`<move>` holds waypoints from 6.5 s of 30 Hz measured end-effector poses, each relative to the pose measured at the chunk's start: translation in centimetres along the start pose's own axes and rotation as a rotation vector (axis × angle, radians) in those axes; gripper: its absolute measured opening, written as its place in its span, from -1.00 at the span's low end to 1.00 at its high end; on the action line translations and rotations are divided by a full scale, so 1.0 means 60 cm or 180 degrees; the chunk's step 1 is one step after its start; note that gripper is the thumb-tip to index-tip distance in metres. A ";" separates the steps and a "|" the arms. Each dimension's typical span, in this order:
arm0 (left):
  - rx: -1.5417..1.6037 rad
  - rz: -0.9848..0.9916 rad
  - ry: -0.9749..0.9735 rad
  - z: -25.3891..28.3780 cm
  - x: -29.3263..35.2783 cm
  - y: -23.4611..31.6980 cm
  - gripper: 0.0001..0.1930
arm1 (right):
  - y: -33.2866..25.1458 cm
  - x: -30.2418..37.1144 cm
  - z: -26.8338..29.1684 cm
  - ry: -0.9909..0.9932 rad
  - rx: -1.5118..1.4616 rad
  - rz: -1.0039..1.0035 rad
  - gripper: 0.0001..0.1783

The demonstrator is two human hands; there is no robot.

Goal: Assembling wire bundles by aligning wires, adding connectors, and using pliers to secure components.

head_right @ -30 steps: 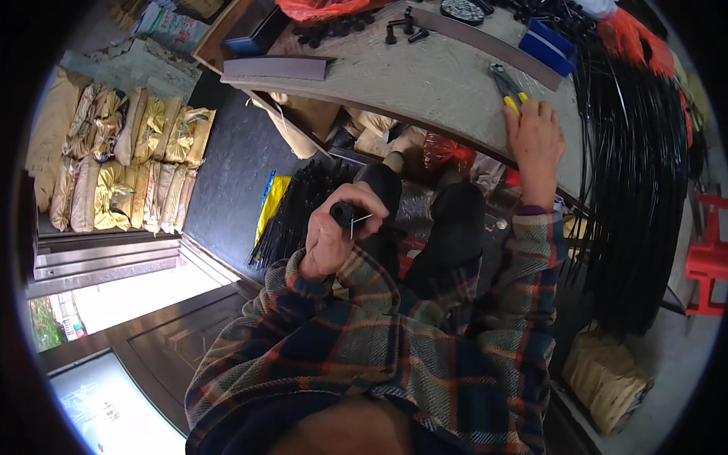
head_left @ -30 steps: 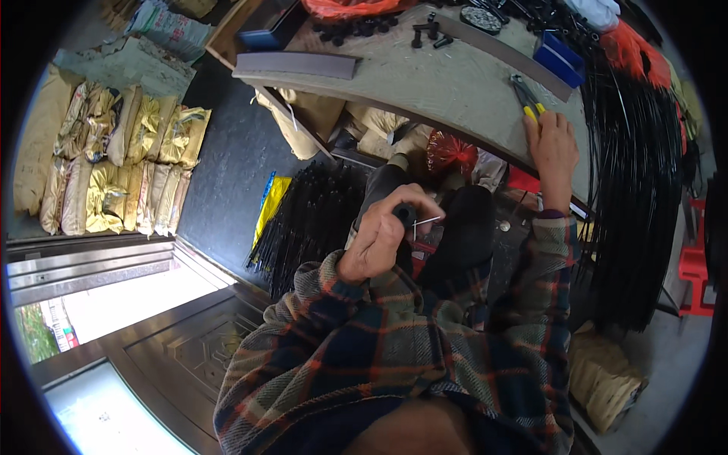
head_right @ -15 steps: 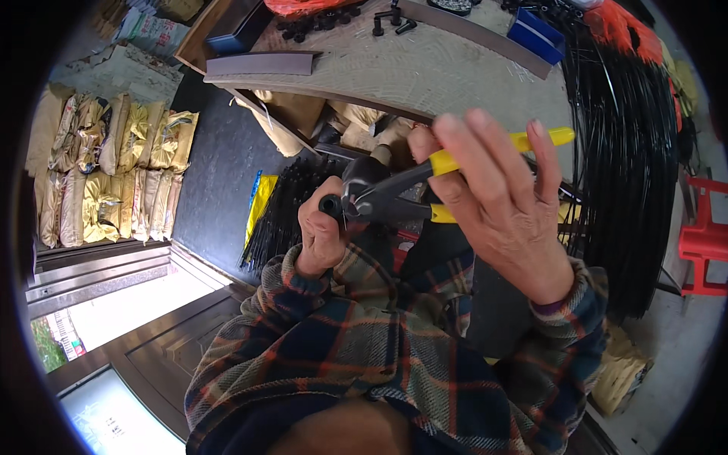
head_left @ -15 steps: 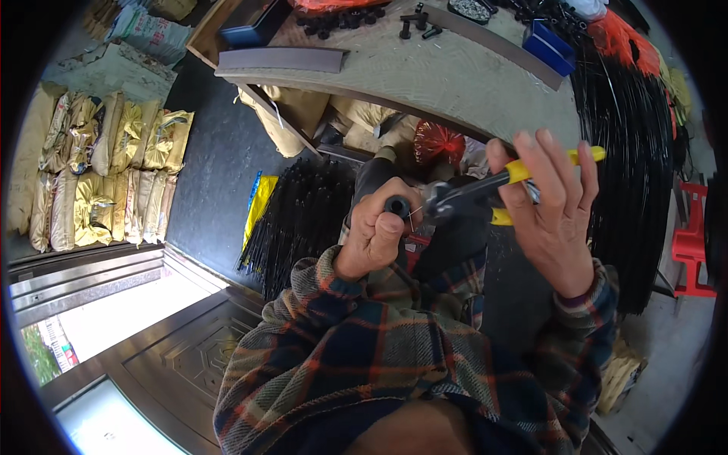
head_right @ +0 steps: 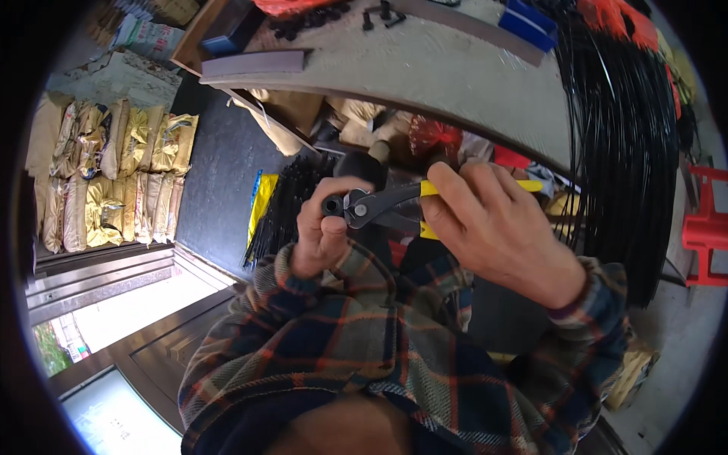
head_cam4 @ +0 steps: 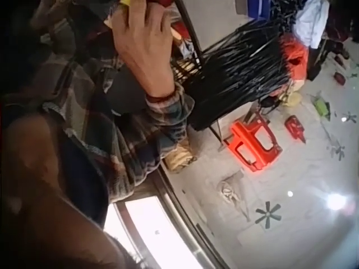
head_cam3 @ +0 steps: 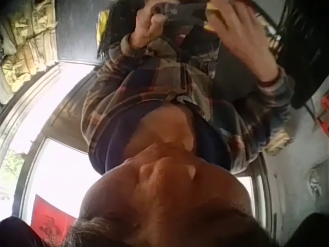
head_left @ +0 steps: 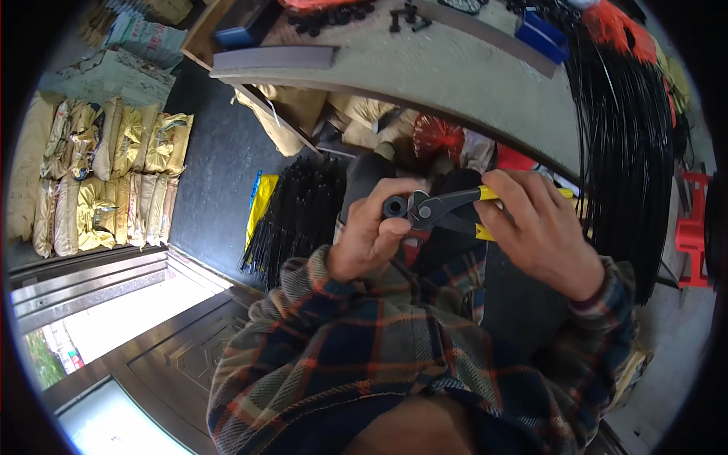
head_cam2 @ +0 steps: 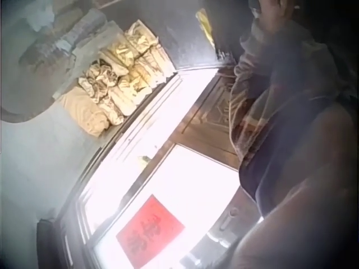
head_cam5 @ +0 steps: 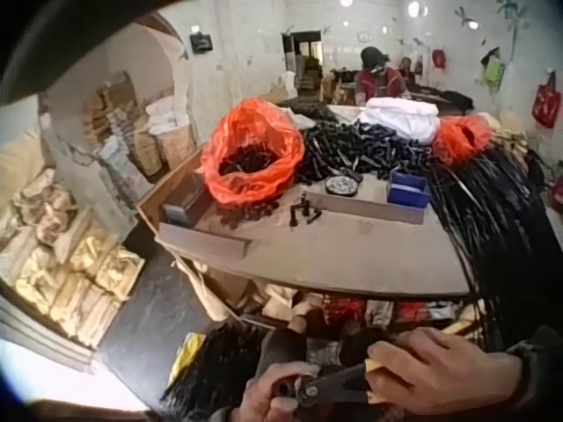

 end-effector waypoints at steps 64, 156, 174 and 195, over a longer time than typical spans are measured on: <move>0.0240 -0.0344 -0.0370 -0.002 0.008 -0.021 -0.46 | -0.070 0.071 -0.112 0.0443 -0.1477 -0.1551 -0.65; 0.0408 -0.0403 0.0250 -0.016 0.024 0.042 -0.47 | -0.104 -0.052 -0.094 0.2670 -0.3323 -0.2044 -0.90; 0.0622 0.0092 0.0474 0.035 0.014 -0.009 -0.43 | -0.055 -0.012 -0.050 0.0275 -0.0753 -0.0958 -0.73; 0.0398 0.0479 0.0417 0.023 0.017 -0.005 -0.31 | -0.026 -0.053 -0.022 -0.0251 0.0572 -0.0181 -0.63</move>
Point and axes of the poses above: each hand's wrist, its own x-axis away from the middle knuckle, its own z-axis out of the back of the hand, y = z × x, the point moved 1 cm from there along -x, towards the middle knuckle, and after that the axes turned 15 degrees about y, right-handed, at the moved point
